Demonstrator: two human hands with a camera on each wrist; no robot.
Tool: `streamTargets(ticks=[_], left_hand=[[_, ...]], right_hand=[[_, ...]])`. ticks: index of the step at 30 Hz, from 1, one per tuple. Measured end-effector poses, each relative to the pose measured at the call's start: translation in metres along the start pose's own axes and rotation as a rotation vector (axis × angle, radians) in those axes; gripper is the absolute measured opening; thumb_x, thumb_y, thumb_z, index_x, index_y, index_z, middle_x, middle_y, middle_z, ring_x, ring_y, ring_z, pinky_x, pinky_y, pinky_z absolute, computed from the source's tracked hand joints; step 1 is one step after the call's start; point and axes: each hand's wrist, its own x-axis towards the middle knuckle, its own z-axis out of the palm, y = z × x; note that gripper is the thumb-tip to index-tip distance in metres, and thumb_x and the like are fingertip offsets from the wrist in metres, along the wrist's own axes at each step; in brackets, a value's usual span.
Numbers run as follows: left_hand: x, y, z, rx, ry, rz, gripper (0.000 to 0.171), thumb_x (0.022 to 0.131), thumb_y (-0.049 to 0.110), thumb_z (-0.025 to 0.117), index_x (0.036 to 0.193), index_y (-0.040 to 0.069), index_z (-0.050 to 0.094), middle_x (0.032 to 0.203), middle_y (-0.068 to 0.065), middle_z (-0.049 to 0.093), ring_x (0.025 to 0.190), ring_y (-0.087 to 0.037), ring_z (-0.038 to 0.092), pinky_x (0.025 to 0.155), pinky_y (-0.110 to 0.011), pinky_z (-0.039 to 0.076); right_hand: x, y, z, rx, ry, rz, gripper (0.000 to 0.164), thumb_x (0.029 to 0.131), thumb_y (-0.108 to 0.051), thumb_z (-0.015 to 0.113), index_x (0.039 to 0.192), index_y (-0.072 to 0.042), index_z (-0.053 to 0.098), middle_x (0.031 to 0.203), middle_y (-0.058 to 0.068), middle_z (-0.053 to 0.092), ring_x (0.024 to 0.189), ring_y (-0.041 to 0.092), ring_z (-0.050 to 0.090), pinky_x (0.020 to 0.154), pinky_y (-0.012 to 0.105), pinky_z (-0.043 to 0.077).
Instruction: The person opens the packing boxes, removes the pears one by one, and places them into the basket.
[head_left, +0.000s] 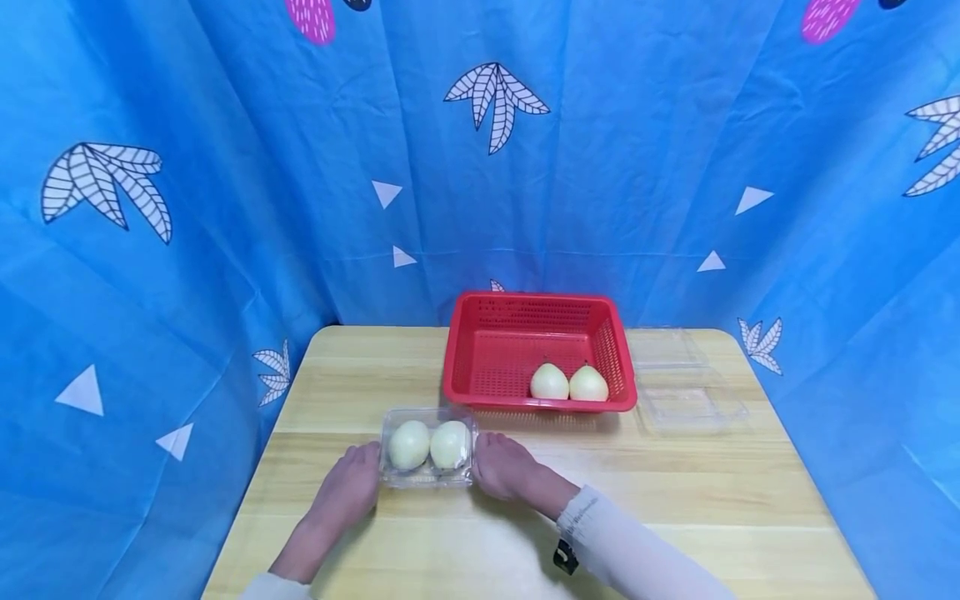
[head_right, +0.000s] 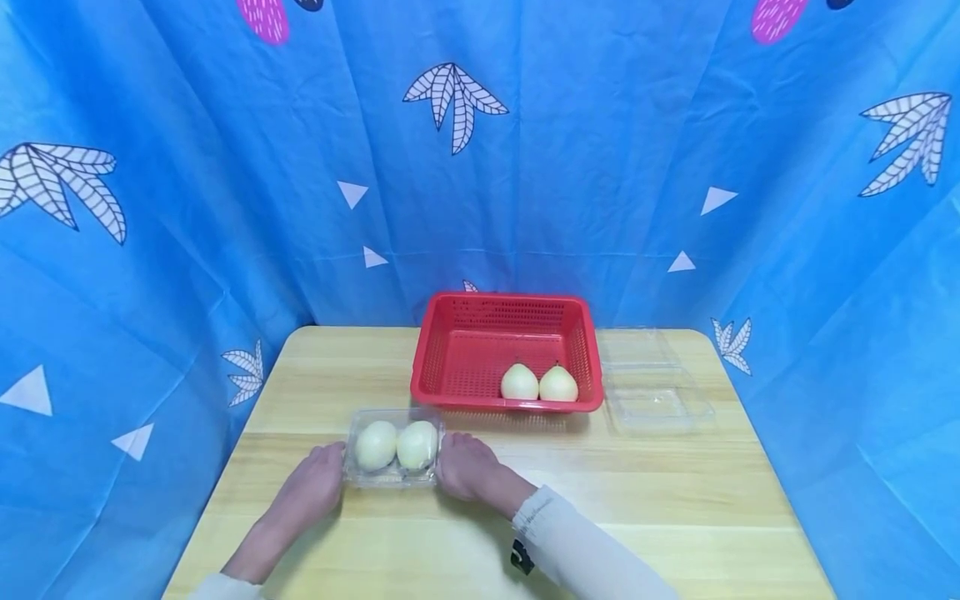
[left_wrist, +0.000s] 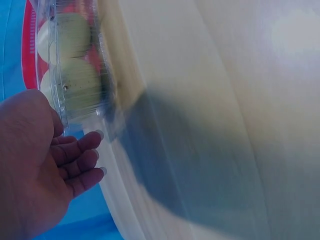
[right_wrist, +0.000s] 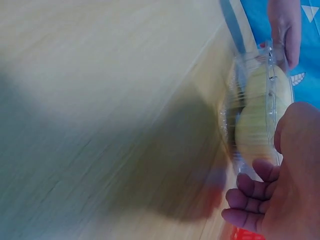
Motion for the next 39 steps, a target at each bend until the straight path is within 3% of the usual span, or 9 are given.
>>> streamTargets(ticks=[6,13,20,25,32,39], left_hand=[[-0.001,0.013,0.003,0.051,0.021,0.08,0.028,0.095,-0.002,0.055,0.12,-0.014,0.059,0.094,-0.016,0.066,0.082,-0.026,0.059,0.076,-0.04,0.059],[-0.001,0.027,0.005,0.019,0.008,0.064,0.034,0.093,-0.004,0.053,0.124,-0.014,0.057,0.097,-0.017,0.067,0.086,-0.026,0.061,0.078,-0.038,0.06],[0.003,0.039,0.004,0.013,0.003,0.083,0.028,0.091,-0.005,0.053,0.118,-0.01,0.059,0.085,-0.008,0.058,0.08,-0.021,0.054,0.071,-0.035,0.055],[0.006,0.051,0.006,0.036,0.038,0.127,0.022,0.091,-0.004,0.043,0.107,-0.005,0.058,0.079,-0.002,0.049,0.073,-0.018,0.045,0.064,-0.031,0.049],[0.012,0.065,0.007,0.033,0.095,0.148,0.029,0.086,-0.005,0.032,0.101,-0.002,0.057,0.076,0.0,0.044,0.071,-0.015,0.039,0.058,-0.027,0.043],[0.017,0.071,0.01,0.049,0.138,0.172,0.033,0.085,-0.005,0.029,0.101,-0.004,0.058,0.075,-0.002,0.048,0.07,-0.017,0.044,0.056,-0.025,0.041]], right_hand=[[-0.015,0.014,0.001,-0.016,0.034,-0.028,0.027,0.104,-0.027,0.039,0.106,-0.005,0.054,0.095,0.007,0.059,0.089,0.023,0.058,0.089,0.04,0.056],[-0.03,0.023,0.002,0.017,0.057,-0.053,0.021,0.105,-0.025,0.04,0.1,-0.008,0.052,0.089,0.004,0.055,0.082,0.02,0.054,0.085,0.04,0.055],[-0.041,0.031,0.002,0.001,0.072,-0.057,0.019,0.105,-0.023,0.04,0.099,-0.008,0.05,0.085,0.003,0.05,0.079,0.018,0.049,0.082,0.039,0.053],[-0.052,0.038,0.003,-0.015,0.074,-0.03,0.018,0.105,-0.022,0.041,0.097,-0.008,0.049,0.084,0.003,0.048,0.078,0.018,0.047,0.081,0.04,0.052],[-0.063,0.045,0.003,-0.128,0.132,-0.019,0.019,0.103,-0.021,0.044,0.098,-0.004,0.052,0.084,0.006,0.049,0.08,0.021,0.05,0.081,0.042,0.053],[-0.07,0.05,0.003,-0.238,0.217,-0.004,0.02,0.101,-0.024,0.048,0.094,-0.005,0.051,0.082,0.007,0.048,0.078,0.022,0.047,0.073,0.038,0.05]])
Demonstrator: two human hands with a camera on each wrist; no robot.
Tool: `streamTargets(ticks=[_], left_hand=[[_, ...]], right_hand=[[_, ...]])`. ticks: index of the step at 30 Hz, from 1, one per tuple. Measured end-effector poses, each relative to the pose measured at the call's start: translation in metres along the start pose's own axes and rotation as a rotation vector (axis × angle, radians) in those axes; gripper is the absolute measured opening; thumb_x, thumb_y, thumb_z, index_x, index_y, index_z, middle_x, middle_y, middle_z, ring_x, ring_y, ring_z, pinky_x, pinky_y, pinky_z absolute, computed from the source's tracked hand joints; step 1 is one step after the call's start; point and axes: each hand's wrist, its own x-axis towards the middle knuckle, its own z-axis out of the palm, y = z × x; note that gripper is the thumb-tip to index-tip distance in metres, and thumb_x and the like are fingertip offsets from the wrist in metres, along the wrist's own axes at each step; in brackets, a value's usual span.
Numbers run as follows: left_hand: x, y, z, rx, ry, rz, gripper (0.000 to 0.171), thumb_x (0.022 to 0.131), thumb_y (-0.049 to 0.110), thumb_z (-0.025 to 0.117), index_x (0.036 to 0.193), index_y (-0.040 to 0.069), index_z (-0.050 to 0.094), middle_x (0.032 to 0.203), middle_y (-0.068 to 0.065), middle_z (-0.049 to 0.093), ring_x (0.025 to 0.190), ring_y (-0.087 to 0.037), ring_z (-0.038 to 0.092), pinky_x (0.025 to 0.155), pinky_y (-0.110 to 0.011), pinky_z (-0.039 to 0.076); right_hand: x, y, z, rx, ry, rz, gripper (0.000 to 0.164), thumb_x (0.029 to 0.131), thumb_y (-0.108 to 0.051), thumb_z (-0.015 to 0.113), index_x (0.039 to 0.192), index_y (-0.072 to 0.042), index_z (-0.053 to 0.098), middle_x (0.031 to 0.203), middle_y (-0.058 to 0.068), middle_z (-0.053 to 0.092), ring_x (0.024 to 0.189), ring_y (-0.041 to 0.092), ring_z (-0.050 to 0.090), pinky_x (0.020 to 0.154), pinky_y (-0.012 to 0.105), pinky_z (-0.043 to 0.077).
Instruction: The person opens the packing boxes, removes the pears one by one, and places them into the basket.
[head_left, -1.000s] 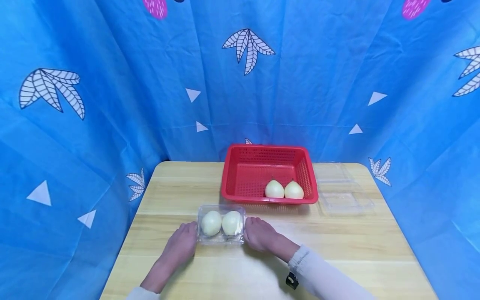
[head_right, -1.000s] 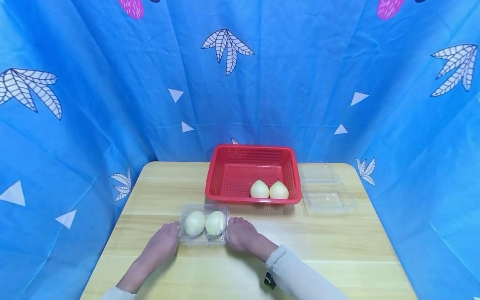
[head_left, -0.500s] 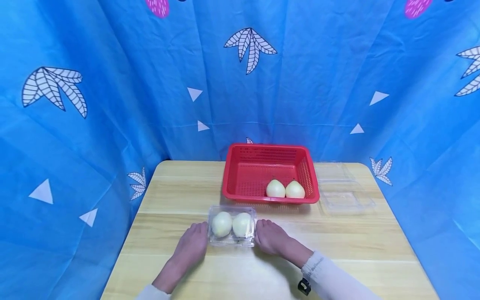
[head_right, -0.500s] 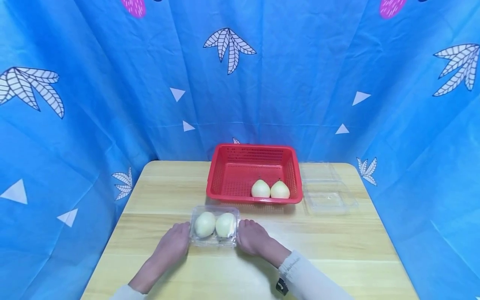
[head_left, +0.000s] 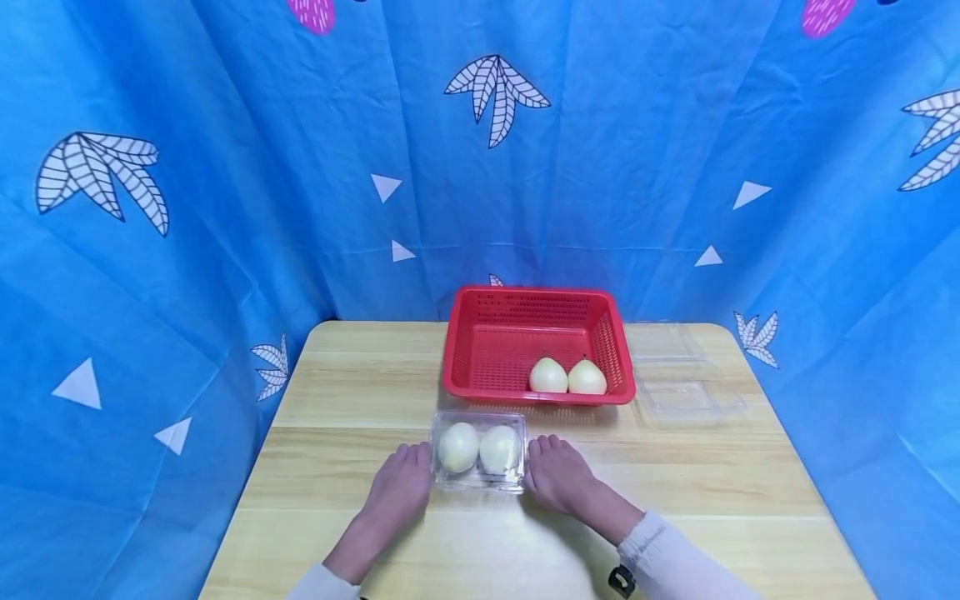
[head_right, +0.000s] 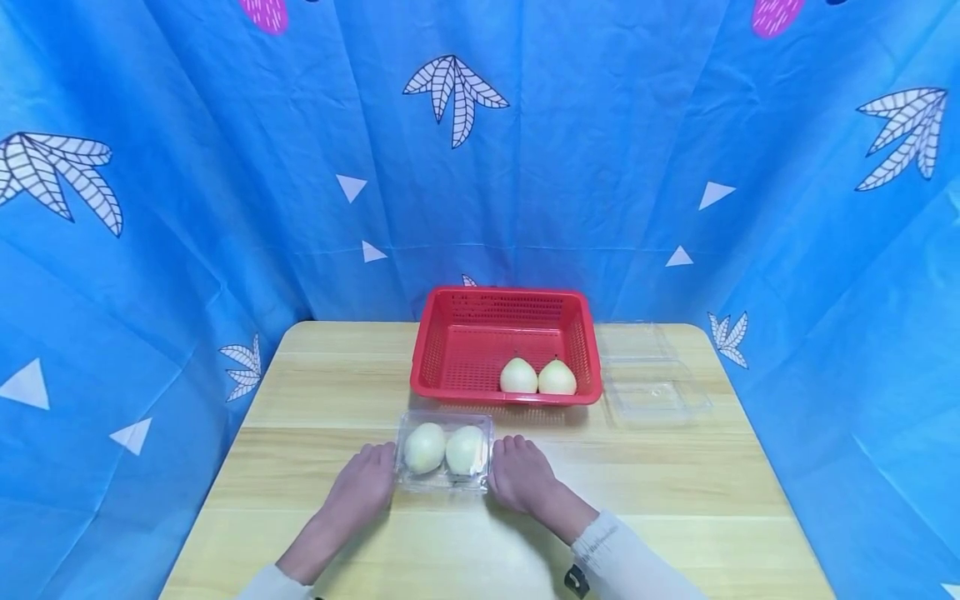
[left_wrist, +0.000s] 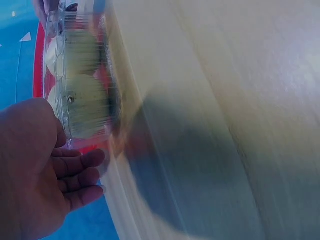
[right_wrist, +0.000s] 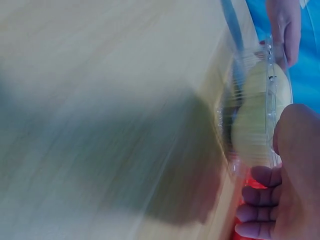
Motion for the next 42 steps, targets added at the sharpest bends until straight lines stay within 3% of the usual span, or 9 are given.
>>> streamTargets(ticks=[6,12,15,17,19,22,25,32,42], left_hand=[[0.002,0.001,0.004,0.036,0.038,0.023,0.038,0.086,-0.005,0.027,0.104,-0.007,0.06,0.075,-0.004,0.052,0.069,-0.019,0.046,0.055,-0.028,0.043],[0.008,0.003,0.008,0.054,0.103,0.05,0.03,0.086,-0.002,0.033,0.098,-0.003,0.06,0.072,-0.002,0.05,0.066,-0.017,0.044,0.054,-0.028,0.04],[0.011,0.002,0.01,0.051,0.08,0.062,0.028,0.09,-0.001,0.037,0.101,-0.004,0.063,0.075,-0.005,0.058,0.067,-0.019,0.048,0.058,-0.031,0.046],[0.012,0.001,0.009,-0.03,0.005,0.006,0.026,0.097,0.001,0.041,0.106,-0.004,0.066,0.083,-0.008,0.066,0.072,-0.022,0.056,0.066,-0.035,0.053],[0.012,0.0,0.008,-0.176,-0.1,-0.101,0.027,0.103,0.006,0.045,0.114,-0.004,0.067,0.096,-0.01,0.072,0.085,-0.025,0.064,0.078,-0.04,0.06],[0.013,-0.002,0.006,-0.445,-0.237,-0.314,0.03,0.108,0.018,0.05,0.126,0.001,0.065,0.115,-0.011,0.073,0.109,-0.028,0.068,0.098,-0.046,0.06],[0.014,-0.004,0.007,-0.632,-0.304,-0.438,0.032,0.109,0.02,0.049,0.132,0.001,0.061,0.118,-0.01,0.072,0.114,-0.027,0.068,0.101,-0.049,0.059],[0.016,-0.01,0.012,-0.867,-0.318,-0.558,0.029,0.108,0.017,0.052,0.132,0.004,0.063,0.104,0.0,0.071,0.093,-0.011,0.063,0.089,-0.032,0.059],[0.02,-0.013,0.019,-1.06,-0.294,-0.656,0.023,0.105,0.013,0.055,0.123,0.003,0.064,0.1,-0.007,0.072,0.084,-0.012,0.064,0.075,-0.024,0.058]], right_hand=[[-0.003,0.005,0.001,-0.04,0.074,-0.017,0.02,0.098,-0.024,0.053,0.09,-0.005,0.051,0.079,0.007,0.048,0.074,0.022,0.046,0.068,0.036,0.049],[-0.005,0.011,0.001,-0.032,0.054,-0.007,0.021,0.098,-0.024,0.052,0.091,-0.005,0.051,0.08,0.007,0.048,0.075,0.022,0.047,0.069,0.036,0.05],[-0.005,0.013,0.001,-0.031,0.051,-0.006,0.021,0.098,-0.025,0.052,0.091,-0.005,0.051,0.08,0.006,0.048,0.075,0.021,0.046,0.069,0.036,0.049],[-0.005,0.014,0.001,-0.032,0.055,-0.01,0.02,0.098,-0.025,0.052,0.092,-0.005,0.051,0.08,0.006,0.048,0.075,0.021,0.046,0.069,0.036,0.049],[-0.006,0.015,0.001,-0.032,0.061,-0.014,0.02,0.098,-0.025,0.053,0.092,-0.005,0.052,0.08,0.006,0.048,0.075,0.021,0.046,0.068,0.036,0.049],[-0.007,0.016,0.001,-0.031,0.067,-0.017,0.02,0.097,-0.024,0.054,0.092,-0.005,0.052,0.08,0.006,0.049,0.075,0.021,0.047,0.068,0.036,0.049],[-0.007,0.016,0.001,-0.028,0.065,-0.015,0.019,0.097,-0.024,0.054,0.091,-0.005,0.052,0.08,0.006,0.049,0.075,0.021,0.046,0.068,0.035,0.048],[-0.009,0.017,0.001,-0.032,0.057,-0.023,0.018,0.098,-0.023,0.052,0.091,-0.006,0.051,0.08,0.004,0.047,0.074,0.019,0.044,0.067,0.033,0.046],[-0.009,0.018,0.002,-0.038,0.047,-0.032,0.019,0.098,-0.024,0.051,0.091,-0.006,0.05,0.08,0.005,0.047,0.074,0.019,0.044,0.067,0.033,0.046]])
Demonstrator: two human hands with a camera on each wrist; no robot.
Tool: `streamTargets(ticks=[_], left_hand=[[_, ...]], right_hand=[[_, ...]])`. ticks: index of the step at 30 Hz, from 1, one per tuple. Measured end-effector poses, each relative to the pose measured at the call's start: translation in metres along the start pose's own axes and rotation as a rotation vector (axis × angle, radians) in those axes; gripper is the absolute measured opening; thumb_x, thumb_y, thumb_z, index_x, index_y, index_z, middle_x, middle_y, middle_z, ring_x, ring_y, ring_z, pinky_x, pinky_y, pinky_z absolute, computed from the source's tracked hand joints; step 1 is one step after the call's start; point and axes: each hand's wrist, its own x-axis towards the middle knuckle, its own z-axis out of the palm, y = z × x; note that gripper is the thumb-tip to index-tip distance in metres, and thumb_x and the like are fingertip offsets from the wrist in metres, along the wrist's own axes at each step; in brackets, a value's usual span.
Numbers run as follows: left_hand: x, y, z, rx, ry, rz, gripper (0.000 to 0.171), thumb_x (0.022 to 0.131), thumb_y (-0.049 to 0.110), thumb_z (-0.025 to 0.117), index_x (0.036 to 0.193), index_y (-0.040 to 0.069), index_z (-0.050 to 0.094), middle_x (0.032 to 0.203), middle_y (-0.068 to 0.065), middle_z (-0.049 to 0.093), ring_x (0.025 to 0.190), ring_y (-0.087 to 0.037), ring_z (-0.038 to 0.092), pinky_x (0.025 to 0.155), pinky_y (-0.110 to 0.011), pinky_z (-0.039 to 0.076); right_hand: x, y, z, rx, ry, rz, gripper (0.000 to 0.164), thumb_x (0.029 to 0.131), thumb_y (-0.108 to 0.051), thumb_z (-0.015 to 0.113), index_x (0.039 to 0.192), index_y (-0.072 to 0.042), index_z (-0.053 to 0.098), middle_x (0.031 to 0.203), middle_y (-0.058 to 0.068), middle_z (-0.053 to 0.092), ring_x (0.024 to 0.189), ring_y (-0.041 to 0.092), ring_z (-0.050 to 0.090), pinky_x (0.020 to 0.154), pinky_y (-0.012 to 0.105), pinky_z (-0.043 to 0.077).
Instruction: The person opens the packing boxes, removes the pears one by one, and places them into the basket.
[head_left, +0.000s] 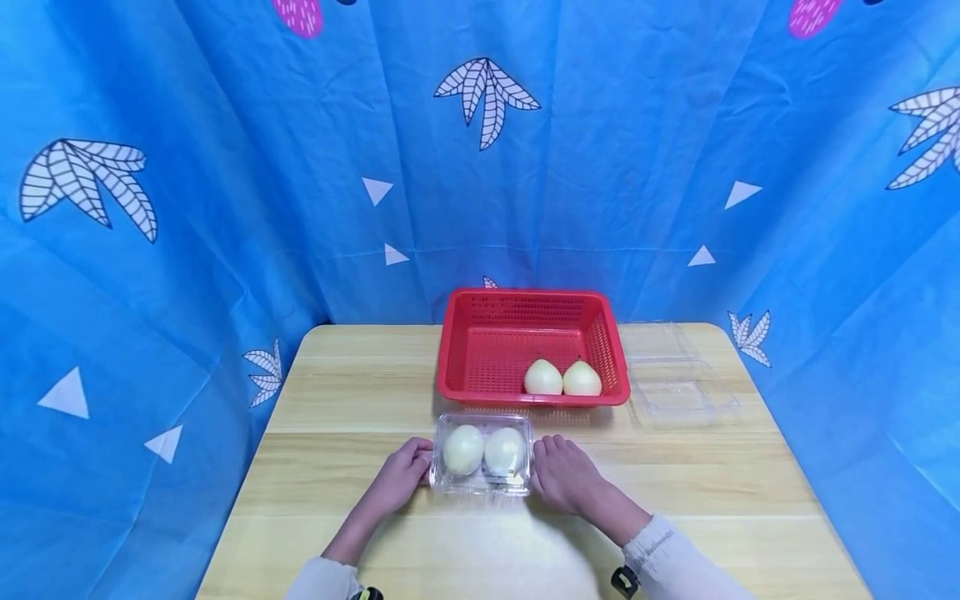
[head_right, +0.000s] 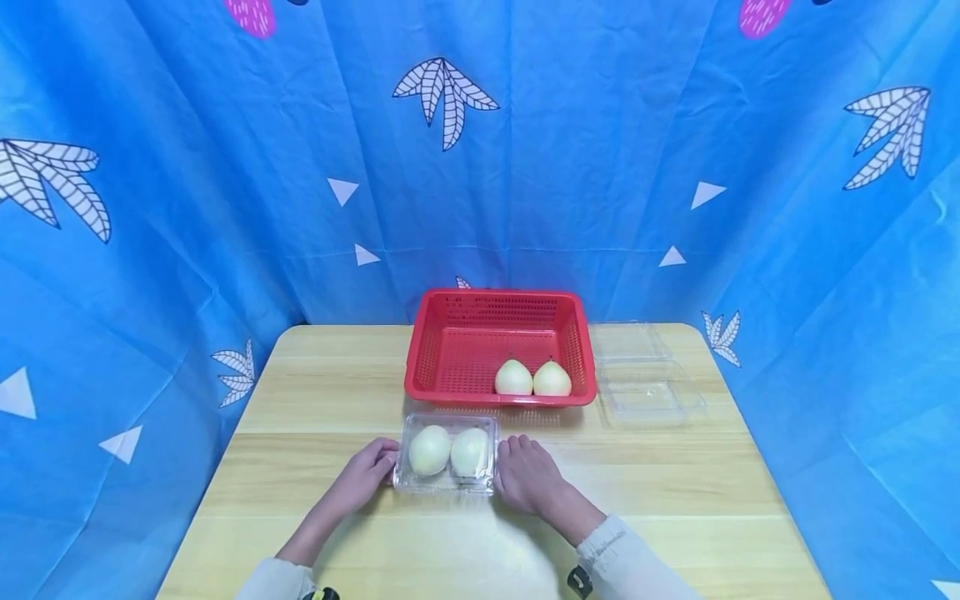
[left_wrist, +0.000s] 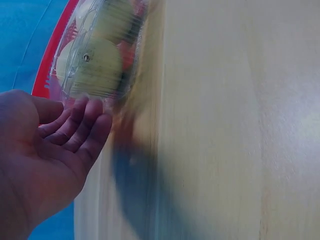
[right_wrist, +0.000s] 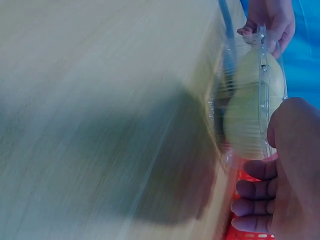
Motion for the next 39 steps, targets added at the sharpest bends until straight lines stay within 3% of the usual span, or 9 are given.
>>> streamTargets(ticks=[5,12,18,25,34,39], left_hand=[[0.005,-0.001,0.001,-0.119,-0.006,-0.017,0.023,0.104,0.011,0.057,0.121,-0.005,0.062,0.093,-0.012,0.07,0.071,-0.015,0.063,0.063,-0.03,0.061],[0.013,-0.005,-0.001,-0.228,-0.067,-0.078,0.027,0.104,0.01,0.057,0.121,-0.011,0.058,0.087,-0.011,0.068,0.065,-0.015,0.064,0.062,-0.033,0.064],[0.018,-0.008,-0.005,-0.288,-0.116,-0.132,0.032,0.104,0.01,0.058,0.125,-0.013,0.057,0.084,-0.007,0.066,0.064,-0.014,0.064,0.06,-0.03,0.064],[0.021,-0.012,-0.011,-0.358,-0.149,-0.153,0.039,0.101,0.008,0.062,0.132,-0.015,0.055,0.09,-0.007,0.071,0.068,-0.013,0.066,0.063,-0.03,0.065],[0.02,-0.013,-0.016,-0.433,-0.105,-0.196,0.035,0.095,0.002,0.066,0.126,-0.014,0.058,0.09,-0.008,0.071,0.071,-0.016,0.068,0.062,-0.03,0.065],[0.017,-0.015,-0.018,-0.458,-0.093,-0.206,0.035,0.094,-0.001,0.067,0.124,-0.016,0.056,0.088,-0.009,0.069,0.07,-0.017,0.068,0.061,-0.031,0.066]], right_hand=[[0.0,0.002,-0.001,-0.015,-0.012,-0.005,0.02,0.099,-0.025,0.052,0.093,-0.006,0.051,0.081,0.005,0.047,0.075,0.019,0.045,0.068,0.034,0.048],[0.0,0.001,-0.004,-0.027,0.004,-0.012,0.019,0.097,-0.024,0.053,0.091,-0.006,0.052,0.08,0.005,0.047,0.074,0.019,0.045,0.067,0.034,0.048],[0.005,0.002,-0.005,-0.013,-0.05,-0.002,0.02,0.099,-0.026,0.049,0.093,-0.006,0.052,0.083,0.005,0.048,0.077,0.019,0.045,0.071,0.034,0.049],[0.007,0.002,-0.005,-0.007,-0.062,-0.01,0.019,0.099,-0.025,0.05,0.095,-0.006,0.053,0.085,0.005,0.049,0.079,0.019,0.048,0.072,0.034,0.05],[0.013,-0.002,-0.009,0.122,-0.137,0.036,0.023,0.105,-0.024,0.044,0.102,-0.004,0.055,0.09,0.007,0.055,0.086,0.022,0.055,0.085,0.041,0.055],[0.018,-0.004,-0.008,0.243,-0.1,0.101,0.026,0.105,-0.023,0.045,0.107,0.0,0.059,0.095,0.012,0.062,0.094,0.029,0.063,0.095,0.047,0.057]])
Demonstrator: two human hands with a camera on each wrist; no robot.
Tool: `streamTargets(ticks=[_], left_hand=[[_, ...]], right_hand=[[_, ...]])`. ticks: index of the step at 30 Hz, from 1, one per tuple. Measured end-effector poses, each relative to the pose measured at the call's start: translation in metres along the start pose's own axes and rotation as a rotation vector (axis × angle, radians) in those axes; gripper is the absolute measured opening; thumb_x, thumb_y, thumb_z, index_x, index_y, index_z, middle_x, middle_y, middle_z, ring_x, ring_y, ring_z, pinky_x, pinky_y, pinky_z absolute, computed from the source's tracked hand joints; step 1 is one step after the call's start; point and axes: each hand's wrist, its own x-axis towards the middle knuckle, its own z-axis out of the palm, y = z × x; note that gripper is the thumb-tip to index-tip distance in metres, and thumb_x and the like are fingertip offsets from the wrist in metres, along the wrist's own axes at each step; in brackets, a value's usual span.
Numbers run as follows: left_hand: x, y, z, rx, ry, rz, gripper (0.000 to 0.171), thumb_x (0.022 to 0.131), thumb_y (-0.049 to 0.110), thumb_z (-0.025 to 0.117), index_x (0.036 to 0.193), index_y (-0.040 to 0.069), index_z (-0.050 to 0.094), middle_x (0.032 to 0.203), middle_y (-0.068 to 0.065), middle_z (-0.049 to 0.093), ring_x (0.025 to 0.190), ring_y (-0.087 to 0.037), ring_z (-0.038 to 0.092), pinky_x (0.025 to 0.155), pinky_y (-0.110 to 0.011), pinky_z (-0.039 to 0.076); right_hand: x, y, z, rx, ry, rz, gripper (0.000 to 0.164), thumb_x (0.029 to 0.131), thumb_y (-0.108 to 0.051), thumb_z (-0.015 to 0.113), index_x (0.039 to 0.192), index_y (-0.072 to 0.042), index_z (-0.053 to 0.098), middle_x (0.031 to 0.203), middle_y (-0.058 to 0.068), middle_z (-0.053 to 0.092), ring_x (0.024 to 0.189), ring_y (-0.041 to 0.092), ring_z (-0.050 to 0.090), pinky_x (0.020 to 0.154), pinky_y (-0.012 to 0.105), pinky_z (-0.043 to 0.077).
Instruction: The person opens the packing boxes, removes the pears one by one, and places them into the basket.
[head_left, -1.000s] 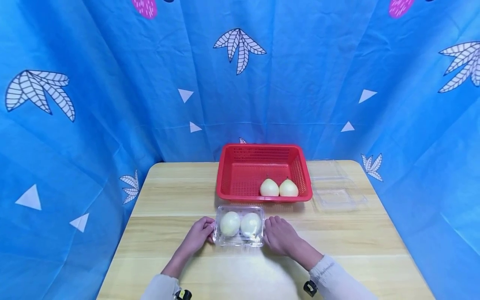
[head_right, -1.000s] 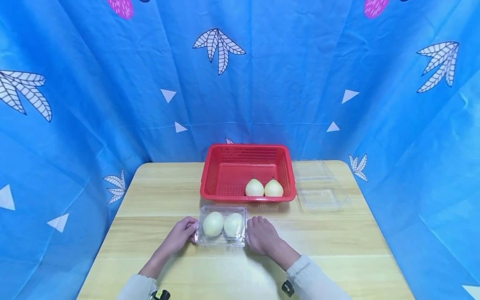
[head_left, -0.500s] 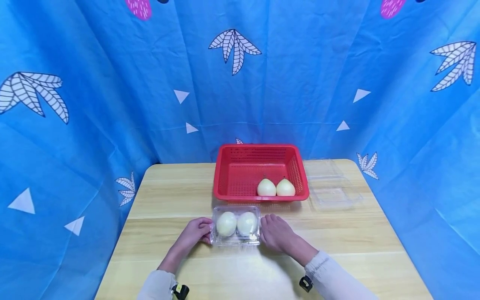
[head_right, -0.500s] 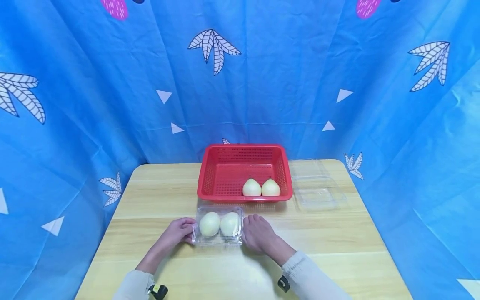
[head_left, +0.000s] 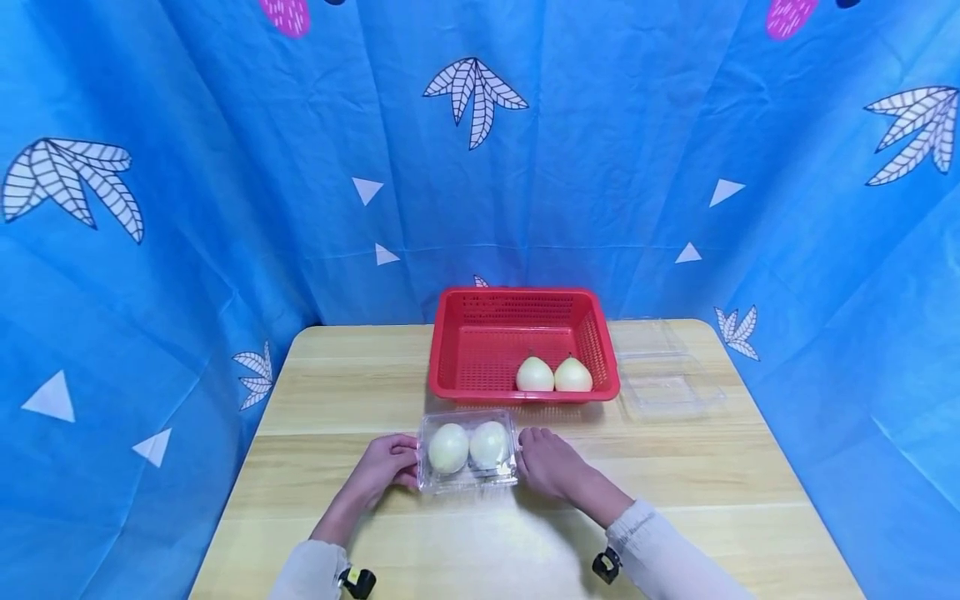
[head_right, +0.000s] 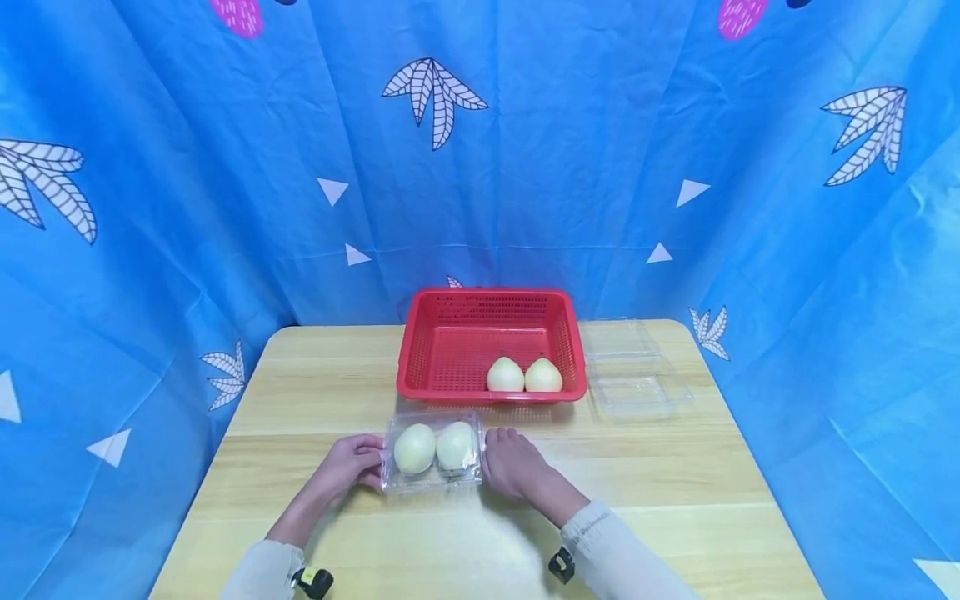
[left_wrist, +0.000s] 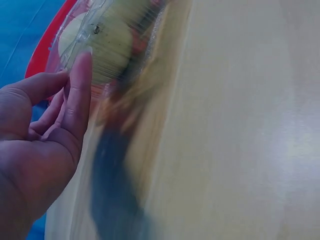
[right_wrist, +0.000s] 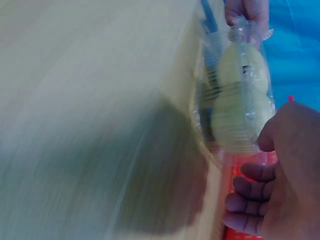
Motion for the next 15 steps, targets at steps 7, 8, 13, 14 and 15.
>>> streamTargets(ticks=[7,8,13,14,15], left_hand=[[-0.006,-0.003,-0.004,-0.041,0.014,-0.003,0.035,0.094,-0.004,0.065,0.124,-0.018,0.052,0.09,-0.008,0.067,0.072,-0.016,0.069,0.064,-0.031,0.067],[-0.007,-0.003,-0.004,-0.04,0.015,-0.003,0.035,0.094,-0.004,0.066,0.123,-0.018,0.052,0.09,-0.008,0.067,0.072,-0.016,0.069,0.065,-0.031,0.067],[-0.012,-0.003,-0.005,-0.048,0.037,-0.008,0.035,0.093,-0.003,0.067,0.122,-0.017,0.053,0.088,-0.009,0.068,0.073,-0.016,0.069,0.067,-0.033,0.067],[-0.012,-0.004,-0.005,-0.051,0.046,-0.011,0.034,0.093,-0.003,0.068,0.121,-0.016,0.054,0.088,-0.009,0.068,0.074,-0.017,0.069,0.067,-0.033,0.067],[-0.013,-0.004,-0.005,-0.053,0.055,-0.015,0.034,0.092,-0.003,0.067,0.121,-0.016,0.054,0.087,-0.009,0.068,0.074,-0.017,0.069,0.066,-0.032,0.067]], right_hand=[[0.01,-0.009,-0.001,0.41,0.1,0.166,0.021,0.094,-0.008,0.06,0.109,0.007,0.063,0.088,0.011,0.067,0.077,0.02,0.063,0.069,0.035,0.059],[0.012,-0.01,-0.001,0.445,0.112,0.194,0.02,0.092,-0.005,0.062,0.108,0.007,0.065,0.086,0.01,0.068,0.073,0.017,0.062,0.065,0.032,0.057],[0.02,-0.014,-0.002,0.578,0.156,0.306,0.021,0.082,0.003,0.062,0.1,0.004,0.073,0.084,0.01,0.073,0.07,0.011,0.06,0.063,0.022,0.054],[0.021,-0.015,-0.003,0.618,0.153,0.321,0.02,0.081,0.004,0.062,0.098,0.005,0.073,0.084,0.011,0.073,0.071,0.012,0.06,0.063,0.023,0.055],[0.023,-0.015,-0.003,0.67,0.14,0.342,0.02,0.081,0.006,0.062,0.097,0.005,0.073,0.083,0.012,0.073,0.07,0.012,0.06,0.063,0.022,0.055]])
